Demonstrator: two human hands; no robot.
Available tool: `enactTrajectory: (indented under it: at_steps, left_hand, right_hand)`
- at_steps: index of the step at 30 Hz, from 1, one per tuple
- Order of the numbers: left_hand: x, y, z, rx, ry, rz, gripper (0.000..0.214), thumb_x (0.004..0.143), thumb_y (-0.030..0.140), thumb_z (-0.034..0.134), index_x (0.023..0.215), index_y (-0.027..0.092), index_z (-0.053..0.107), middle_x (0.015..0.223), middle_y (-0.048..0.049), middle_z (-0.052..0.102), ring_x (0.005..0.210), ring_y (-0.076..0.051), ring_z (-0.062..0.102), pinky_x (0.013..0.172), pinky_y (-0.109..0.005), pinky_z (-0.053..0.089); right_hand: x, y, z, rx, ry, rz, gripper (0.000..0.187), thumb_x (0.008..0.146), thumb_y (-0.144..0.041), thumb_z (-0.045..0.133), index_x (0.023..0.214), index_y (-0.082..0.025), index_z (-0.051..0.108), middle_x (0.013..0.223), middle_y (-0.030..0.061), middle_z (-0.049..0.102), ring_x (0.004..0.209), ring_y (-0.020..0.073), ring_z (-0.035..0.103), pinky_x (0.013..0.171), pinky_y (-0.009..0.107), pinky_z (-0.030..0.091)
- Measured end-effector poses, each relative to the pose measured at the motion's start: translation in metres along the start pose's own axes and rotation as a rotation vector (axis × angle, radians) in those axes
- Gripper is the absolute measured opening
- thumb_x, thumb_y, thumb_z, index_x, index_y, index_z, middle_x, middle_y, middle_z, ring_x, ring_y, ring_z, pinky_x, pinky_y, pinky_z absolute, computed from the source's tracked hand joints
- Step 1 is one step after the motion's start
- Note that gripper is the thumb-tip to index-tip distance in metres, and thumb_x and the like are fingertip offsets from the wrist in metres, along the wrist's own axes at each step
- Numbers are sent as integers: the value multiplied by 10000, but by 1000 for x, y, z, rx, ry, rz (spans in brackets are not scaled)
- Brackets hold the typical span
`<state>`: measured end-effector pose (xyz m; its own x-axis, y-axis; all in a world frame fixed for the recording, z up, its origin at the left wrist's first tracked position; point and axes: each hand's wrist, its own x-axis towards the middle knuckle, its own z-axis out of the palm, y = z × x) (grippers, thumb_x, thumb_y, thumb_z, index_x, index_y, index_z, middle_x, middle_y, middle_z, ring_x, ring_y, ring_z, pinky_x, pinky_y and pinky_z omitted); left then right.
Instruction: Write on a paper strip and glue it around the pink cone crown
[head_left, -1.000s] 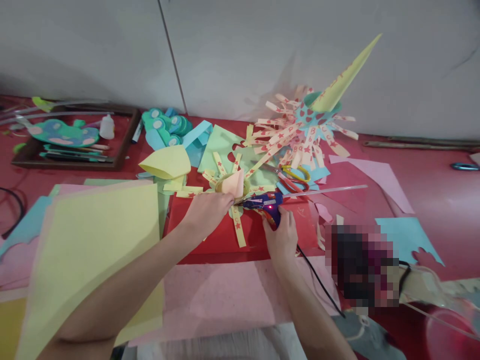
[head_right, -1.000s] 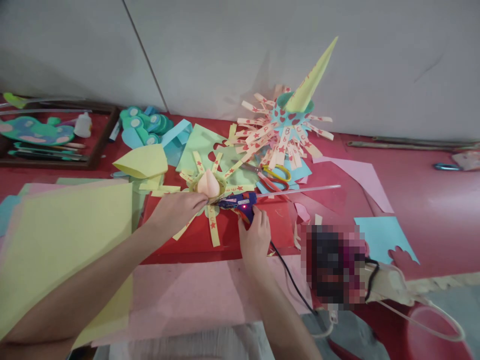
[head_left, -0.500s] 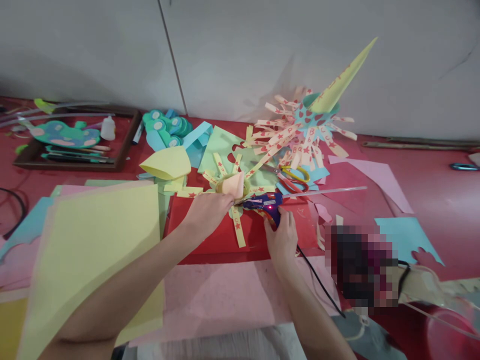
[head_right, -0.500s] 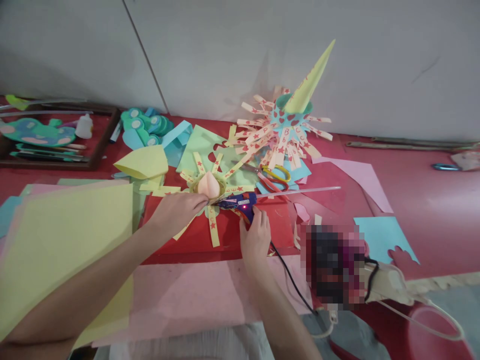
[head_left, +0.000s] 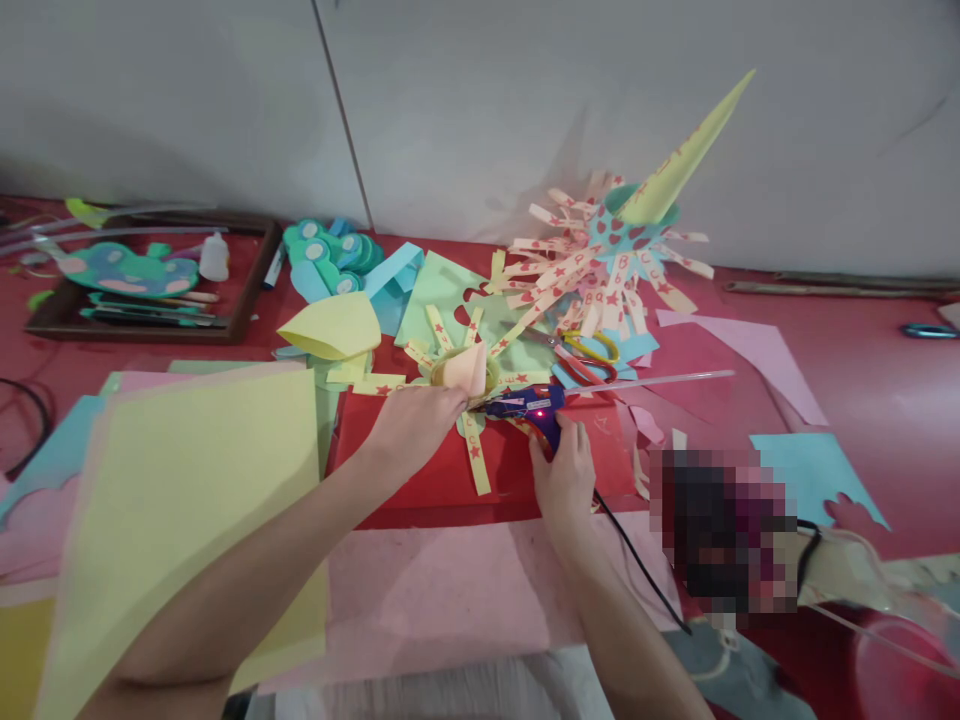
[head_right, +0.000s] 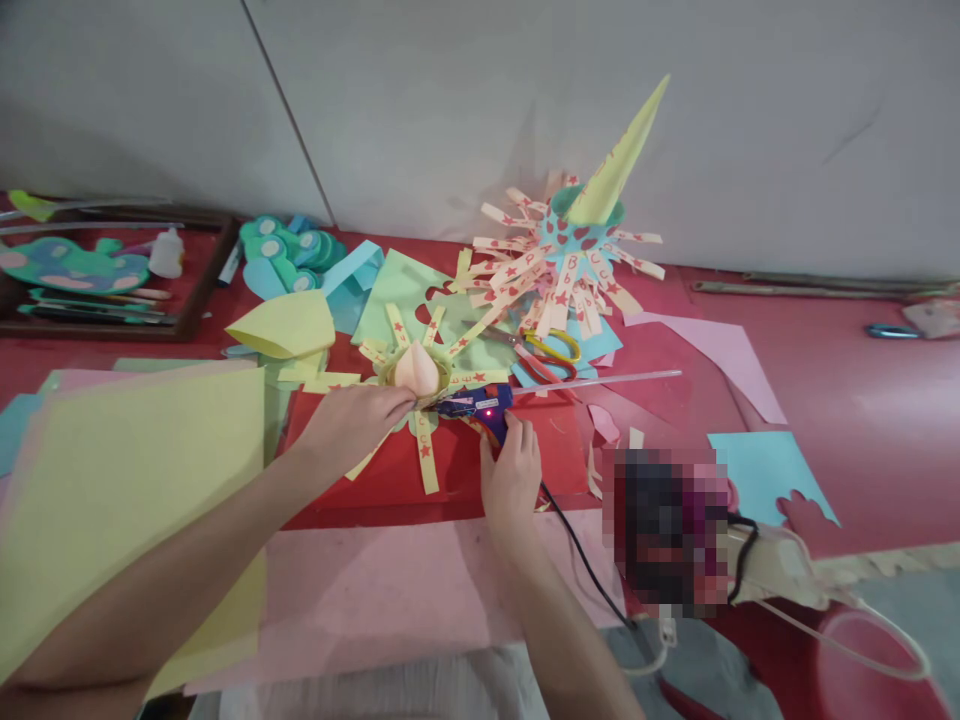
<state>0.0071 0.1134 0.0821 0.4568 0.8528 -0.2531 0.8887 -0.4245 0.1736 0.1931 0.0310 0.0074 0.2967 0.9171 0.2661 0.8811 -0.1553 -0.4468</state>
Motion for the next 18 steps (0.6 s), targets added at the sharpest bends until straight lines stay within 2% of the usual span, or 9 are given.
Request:
enactTrajectory:
  at_steps: [7, 18]
  left_hand:
    - [0, 0, -1, -14, -5, -4, 345, 920, 297, 322, 772, 198, 617, 683, -34, 629, 594, -163, 567, 479, -269, 225]
    - [0, 0, -6, -31, -31, -10, 343, 917, 288, 326, 828, 202, 646, 740, -43, 649, 656, -167, 593, 525, -254, 310]
  right_hand:
    - [0, 2, 0, -20, 11, 17, 290, 872, -336, 425, 1094, -160, 490, 959, 108, 582, 949, 241, 563, 756, 364, 476]
    - [2, 4, 1, -21, 3, 60, 308, 848, -339, 443, 1093, -161, 498, 949, 105, 585, 924, 243, 565, 747, 369, 474]
